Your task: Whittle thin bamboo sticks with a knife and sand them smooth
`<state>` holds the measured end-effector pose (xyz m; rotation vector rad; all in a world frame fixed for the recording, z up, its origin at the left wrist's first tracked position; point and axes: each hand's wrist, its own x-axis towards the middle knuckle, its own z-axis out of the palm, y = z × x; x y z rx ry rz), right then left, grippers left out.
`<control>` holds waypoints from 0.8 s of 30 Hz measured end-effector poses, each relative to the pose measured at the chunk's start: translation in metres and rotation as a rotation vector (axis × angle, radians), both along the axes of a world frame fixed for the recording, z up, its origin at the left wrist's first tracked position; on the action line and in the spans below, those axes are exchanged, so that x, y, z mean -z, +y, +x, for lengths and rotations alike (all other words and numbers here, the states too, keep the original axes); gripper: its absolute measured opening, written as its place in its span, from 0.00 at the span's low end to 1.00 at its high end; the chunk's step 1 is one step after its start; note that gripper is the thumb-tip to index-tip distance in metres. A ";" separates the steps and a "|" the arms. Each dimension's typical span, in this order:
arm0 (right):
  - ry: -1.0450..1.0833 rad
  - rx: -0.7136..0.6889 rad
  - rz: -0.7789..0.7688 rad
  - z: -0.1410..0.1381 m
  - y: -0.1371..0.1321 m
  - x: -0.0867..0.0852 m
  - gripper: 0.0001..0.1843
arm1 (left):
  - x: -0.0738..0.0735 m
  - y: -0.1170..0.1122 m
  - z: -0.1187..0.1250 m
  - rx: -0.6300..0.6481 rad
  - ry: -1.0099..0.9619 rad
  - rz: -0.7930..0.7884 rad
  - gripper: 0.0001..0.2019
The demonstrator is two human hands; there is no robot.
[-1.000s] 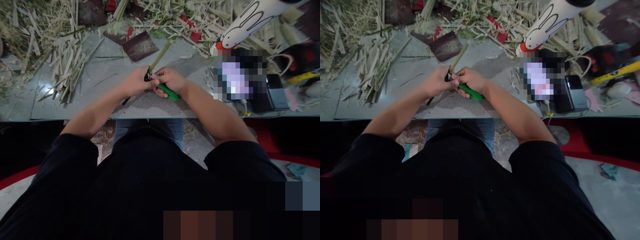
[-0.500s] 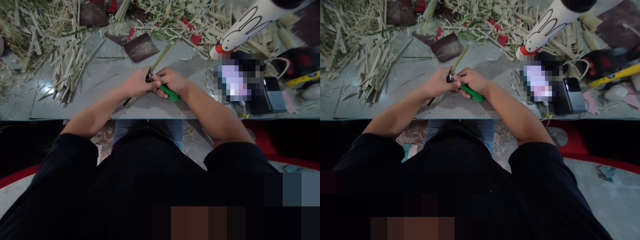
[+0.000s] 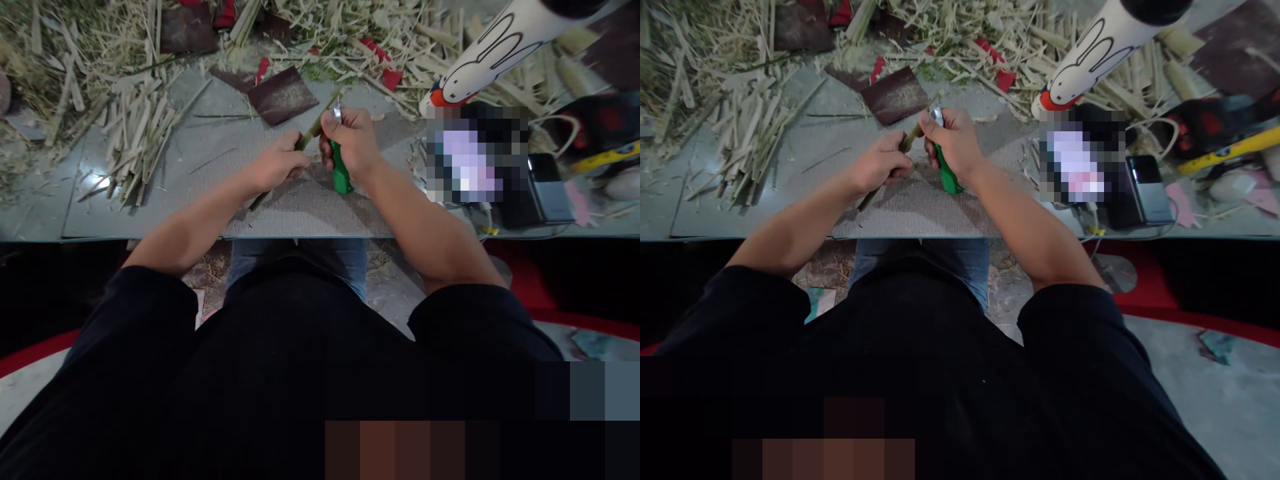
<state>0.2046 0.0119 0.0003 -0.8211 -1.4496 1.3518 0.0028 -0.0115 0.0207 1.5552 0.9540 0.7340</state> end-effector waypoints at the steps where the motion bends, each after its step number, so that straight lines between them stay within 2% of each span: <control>1: 0.004 0.031 0.018 -0.002 -0.001 0.000 0.25 | -0.001 -0.001 0.001 -0.006 -0.013 -0.040 0.13; 4: 0.003 0.096 0.061 -0.001 0.004 0.003 0.25 | -0.001 -0.001 0.002 -0.051 -0.090 -0.124 0.10; 6: 0.023 0.120 0.068 0.005 0.010 0.005 0.26 | 0.000 0.002 0.003 -0.074 -0.149 -0.093 0.14; 11: -0.027 -0.111 0.002 0.014 0.012 0.000 0.22 | 0.009 0.008 0.006 -0.173 -0.191 0.031 0.18; 15: -0.074 0.041 0.032 0.004 -0.002 -0.005 0.26 | 0.009 0.008 0.005 -0.202 -0.172 0.078 0.17; 19: -0.028 -0.022 0.072 0.000 -0.006 -0.003 0.27 | 0.005 0.007 0.004 -0.194 -0.140 0.131 0.18; 24: -0.057 0.039 0.049 0.002 0.001 0.001 0.28 | 0.006 0.007 0.006 -0.172 -0.139 0.101 0.17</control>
